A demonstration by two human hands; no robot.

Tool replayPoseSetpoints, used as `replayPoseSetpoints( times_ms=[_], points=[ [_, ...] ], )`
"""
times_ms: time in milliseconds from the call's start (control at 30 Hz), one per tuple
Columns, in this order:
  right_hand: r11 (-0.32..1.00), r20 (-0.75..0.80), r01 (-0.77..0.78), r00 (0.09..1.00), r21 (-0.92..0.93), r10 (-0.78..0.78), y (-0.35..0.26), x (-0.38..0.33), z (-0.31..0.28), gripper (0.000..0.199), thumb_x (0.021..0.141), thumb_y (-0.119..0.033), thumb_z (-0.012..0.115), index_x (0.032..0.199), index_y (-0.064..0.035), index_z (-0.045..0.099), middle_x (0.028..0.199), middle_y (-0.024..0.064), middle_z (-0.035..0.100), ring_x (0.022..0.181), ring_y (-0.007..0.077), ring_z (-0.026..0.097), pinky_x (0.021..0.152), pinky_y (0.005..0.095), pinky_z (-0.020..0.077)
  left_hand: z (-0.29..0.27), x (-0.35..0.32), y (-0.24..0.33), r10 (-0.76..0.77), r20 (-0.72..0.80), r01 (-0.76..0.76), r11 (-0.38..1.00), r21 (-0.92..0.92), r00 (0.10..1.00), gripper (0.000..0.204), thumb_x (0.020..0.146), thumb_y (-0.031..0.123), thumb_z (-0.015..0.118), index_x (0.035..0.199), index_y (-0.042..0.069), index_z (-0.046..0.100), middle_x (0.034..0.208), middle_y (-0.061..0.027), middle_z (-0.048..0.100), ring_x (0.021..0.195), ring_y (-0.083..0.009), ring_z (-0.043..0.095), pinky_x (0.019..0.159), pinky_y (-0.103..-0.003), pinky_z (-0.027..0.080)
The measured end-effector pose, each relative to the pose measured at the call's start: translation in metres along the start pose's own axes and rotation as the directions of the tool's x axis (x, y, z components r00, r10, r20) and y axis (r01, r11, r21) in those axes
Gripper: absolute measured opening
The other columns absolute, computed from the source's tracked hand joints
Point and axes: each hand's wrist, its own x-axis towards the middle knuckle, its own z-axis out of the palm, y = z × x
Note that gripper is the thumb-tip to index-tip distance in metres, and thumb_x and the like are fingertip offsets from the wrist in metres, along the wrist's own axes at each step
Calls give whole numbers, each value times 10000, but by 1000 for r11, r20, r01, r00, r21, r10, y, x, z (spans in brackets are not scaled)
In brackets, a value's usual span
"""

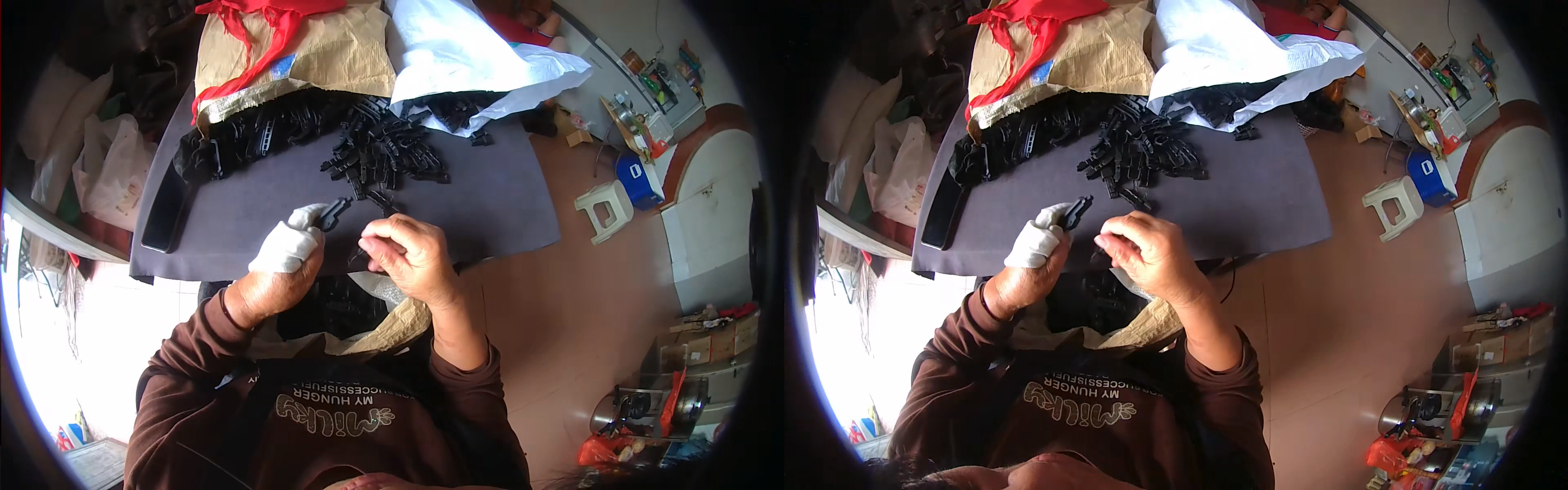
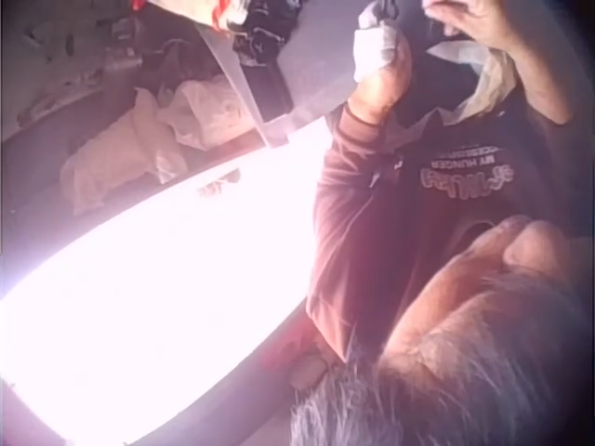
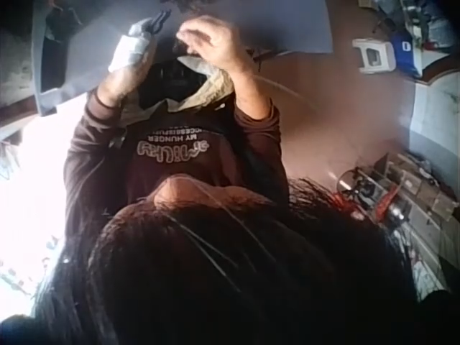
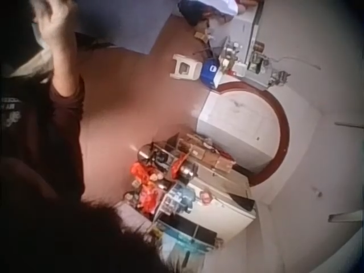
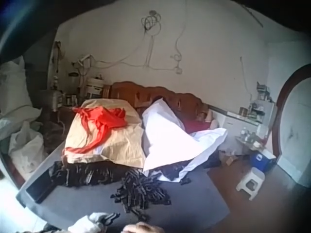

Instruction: Sorting small black plastic parts from a pile on a low table.

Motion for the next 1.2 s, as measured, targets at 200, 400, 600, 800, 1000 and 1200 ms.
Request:
replayPoseSetpoints(
  times_ms=[200, 400, 600, 800, 1000, 1200],
  points=[
    [997, -162, 76, 984, -2, -75, 6, -3, 26, 131, 880, -68, 662, 835, 10, 567, 650, 24, 574, 498, 53, 550, 442, 189, 410, -3, 4, 29, -20, 140, 51, 974, -222, 990, 170, 760, -104, 485, 896, -57, 575, 1067, -253, 574, 946, -391, 568, 823, -387, 469],
    [964, -169, -141, 969, 227, 182, -1, -7, 32, 169, 886, -96, 668, 837, -8, 533, 574, -20, 539, 468, 31, 473, 434, 191, 358, -1, -4, 28, 97, 93, -110, 982, 152, 991, 158, 834, 72, 617, 960, -20, 596, 899, -179, 597, 686, -341, 607, 572, -381, 488],
    [968, -238, 52, 965, -247, -112, -7, 1, 25, 114, 933, -102, 540, 944, 5, 578, 935, 121, 527, 691, 164, 522, 630, 280, 432, 2, -7, 29, 41, 133, -69, 976, 208, 990, 104, 845, 113, 618, 865, 13, 600, 815, -151, 568, 627, -317, 590, 522, -393, 470],
    [918, -91, 59, 991, -391, -102, 3, -1, 27, 237, 942, -115, 499, 736, -3, 538, 727, 121, 537, 614, 284, 511, 550, 361, 428, 14, -10, 31, 2, 217, -10, 999, 34, 976, 79, 834, 107, 597, 797, 37, 587, 810, -155, 556, 622, -330, 575, 512, -413, 461],
    [929, -135, 152, 969, -338, -208, 14, -5, 28, 248, 910, -46, 475, 667, 0, 501, 599, 116, 464, 533, 293, 470, 487, 388, 383, 21, -10, 37, 60, 204, -41, 994, -98, 977, 80, 831, 99, 600, 801, 26, 589, 845, -171, 566, 660, -357, 577, 533, -419, 462],
    [946, -165, 133, 968, -297, -188, 20, -8, 37, 266, 908, -57, 488, 648, -3, 481, 593, 125, 451, 541, 300, 467, 483, 383, 378, 19, -12, 40, 4, 245, 9, 999, -52, 970, 76, 840, 87, 591, 802, 22, 588, 856, -176, 567, 680, -368, 578, 567, -431, 462]
  ],
)
